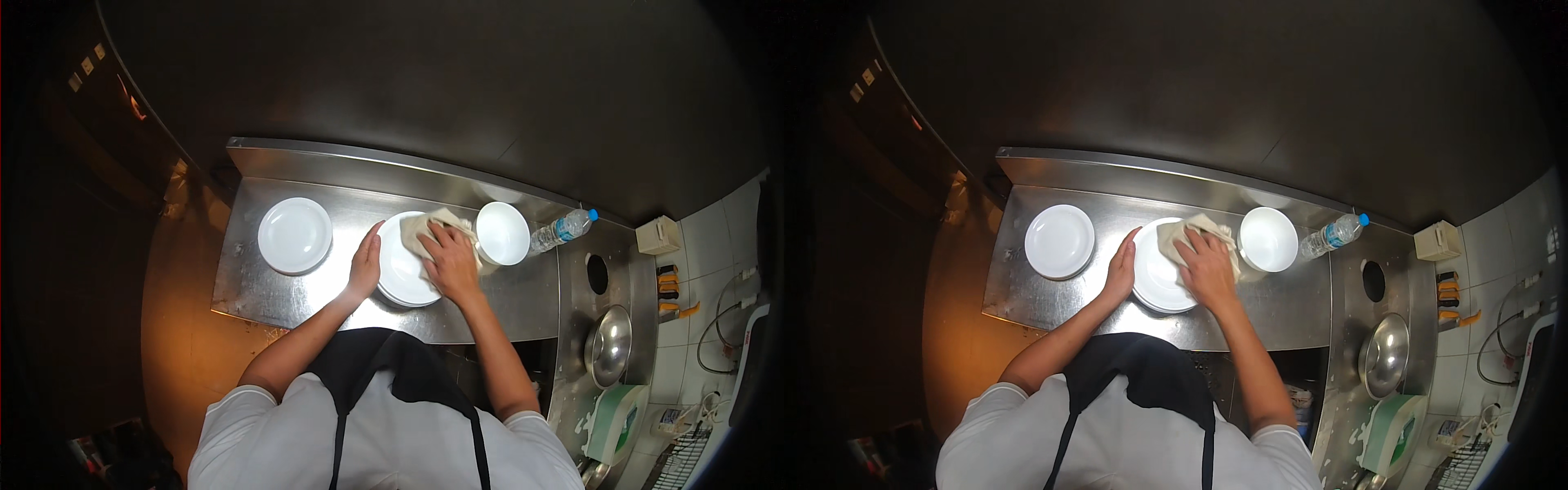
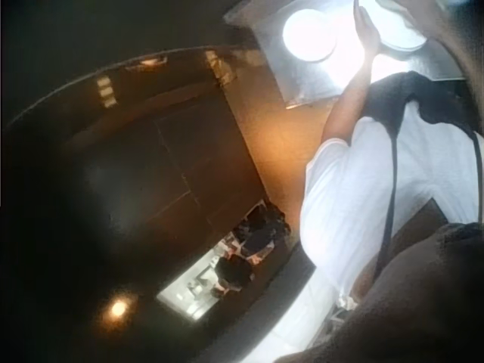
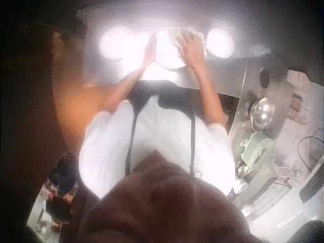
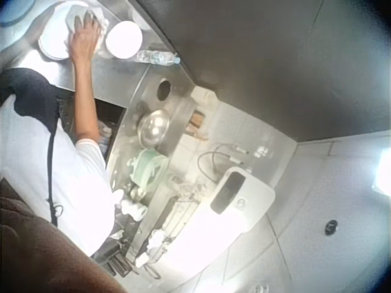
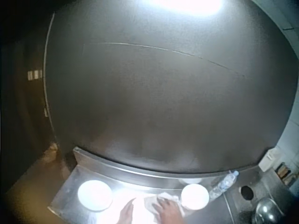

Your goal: Wash steamer baskets and plates, then dry the plates with a towel and stack them.

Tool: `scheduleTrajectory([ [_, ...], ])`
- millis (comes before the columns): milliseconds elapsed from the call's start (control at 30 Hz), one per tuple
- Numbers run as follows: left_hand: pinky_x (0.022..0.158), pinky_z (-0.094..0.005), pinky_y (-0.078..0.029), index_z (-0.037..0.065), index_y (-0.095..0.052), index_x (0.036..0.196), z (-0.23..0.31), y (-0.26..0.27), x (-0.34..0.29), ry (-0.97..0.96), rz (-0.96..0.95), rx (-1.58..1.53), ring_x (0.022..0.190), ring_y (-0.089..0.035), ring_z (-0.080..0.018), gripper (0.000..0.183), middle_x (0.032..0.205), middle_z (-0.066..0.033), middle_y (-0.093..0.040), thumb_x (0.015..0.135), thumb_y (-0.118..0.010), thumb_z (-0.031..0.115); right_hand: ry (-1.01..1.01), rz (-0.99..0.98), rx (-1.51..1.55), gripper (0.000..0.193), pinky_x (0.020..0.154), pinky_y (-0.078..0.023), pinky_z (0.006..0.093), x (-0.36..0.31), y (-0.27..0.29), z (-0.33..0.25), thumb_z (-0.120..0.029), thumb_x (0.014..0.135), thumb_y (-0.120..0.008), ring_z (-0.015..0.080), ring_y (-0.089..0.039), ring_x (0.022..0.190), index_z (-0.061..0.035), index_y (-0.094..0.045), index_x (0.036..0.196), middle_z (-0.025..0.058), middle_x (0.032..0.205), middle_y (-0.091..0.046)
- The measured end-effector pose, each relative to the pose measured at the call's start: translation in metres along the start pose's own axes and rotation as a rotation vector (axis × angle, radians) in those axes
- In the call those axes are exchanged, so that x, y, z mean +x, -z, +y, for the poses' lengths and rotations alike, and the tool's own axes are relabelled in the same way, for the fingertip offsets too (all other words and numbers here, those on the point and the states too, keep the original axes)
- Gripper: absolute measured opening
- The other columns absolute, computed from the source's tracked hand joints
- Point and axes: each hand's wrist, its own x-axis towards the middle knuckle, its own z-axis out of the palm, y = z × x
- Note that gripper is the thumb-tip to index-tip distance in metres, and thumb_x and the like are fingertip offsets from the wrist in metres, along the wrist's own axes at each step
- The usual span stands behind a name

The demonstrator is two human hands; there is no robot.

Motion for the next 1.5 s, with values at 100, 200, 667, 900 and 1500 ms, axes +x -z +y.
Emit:
scheduleTrajectory([
  [100, 0.113, -0.0358, -0.036, 0.001, -0.048, 0.144, -0.003, -0.001, -0.001, 0.024, 0.018, -0.026, 0.133, -0.051, -0.0277, 0.052, 0.141, -0.0196, -0.055, 0.112, -0.027, 0.035, -0.020, 0.128, 0.055, 0.054, 0.104, -0.042, 0.0473, 0.024, -0.028, -0.026, -0.013, 0.075, -0.069, 0.0366, -0.052, 0.121, -0.0126, -0.065, 0.129, 0.0175, 0.139, -0.054],
  [200, 0.112, -0.0357, -0.037, 0.002, -0.047, 0.145, -0.006, 0.002, 0.003, 0.107, -0.020, -0.259, 0.132, -0.051, -0.0272, 0.059, 0.141, -0.0205, -0.055, 0.111, -0.023, 0.043, 0.091, 0.079, 0.209, 0.051, 0.105, -0.042, 0.0466, 0.014, -0.037, -0.057, -0.014, 0.078, -0.068, 0.0379, -0.053, 0.121, -0.0081, -0.064, 0.128, 0.0207, 0.136, -0.055],
  [667, 0.113, -0.0337, -0.037, 0.005, -0.052, 0.143, -0.006, 0.003, 0.011, 0.025, -0.061, -0.018, 0.136, -0.049, -0.0243, 0.041, 0.144, -0.0143, -0.055, 0.108, -0.043, 0.025, -0.179, 0.082, 0.168, 0.055, 0.117, -0.030, 0.0523, -0.009, -0.014, 0.016, -0.016, 0.074, -0.074, 0.0480, -0.039, 0.139, -0.0131, -0.066, 0.129, 0.0238, 0.153, -0.040],
  [900, 0.114, -0.0339, -0.035, 0.004, -0.049, 0.144, -0.008, 0.006, 0.010, 0.019, -0.029, -0.094, 0.134, -0.050, -0.0243, 0.054, 0.141, -0.0150, -0.056, 0.111, -0.026, 0.039, 0.014, 0.115, 0.090, 0.040, 0.115, -0.035, 0.0483, 0.028, -0.040, -0.027, 0.000, 0.082, -0.063, 0.0440, -0.042, 0.139, -0.0033, -0.064, 0.121, 0.0184, 0.144, -0.054],
  [1500, 0.096, -0.0439, -0.047, 0.004, -0.067, 0.113, 0.053, -0.001, -0.004, -0.142, 0.209, 0.653, 0.112, -0.057, -0.0341, 0.038, 0.109, -0.0141, -0.059, 0.077, -0.076, 0.010, 0.065, 0.157, 0.207, 0.049, 0.110, -0.037, 0.0526, -0.081, -0.017, 0.006, -0.013, 0.089, -0.056, 0.0474, -0.049, 0.128, 0.0021, -0.053, 0.136, 0.0214, 0.135, -0.058],
])
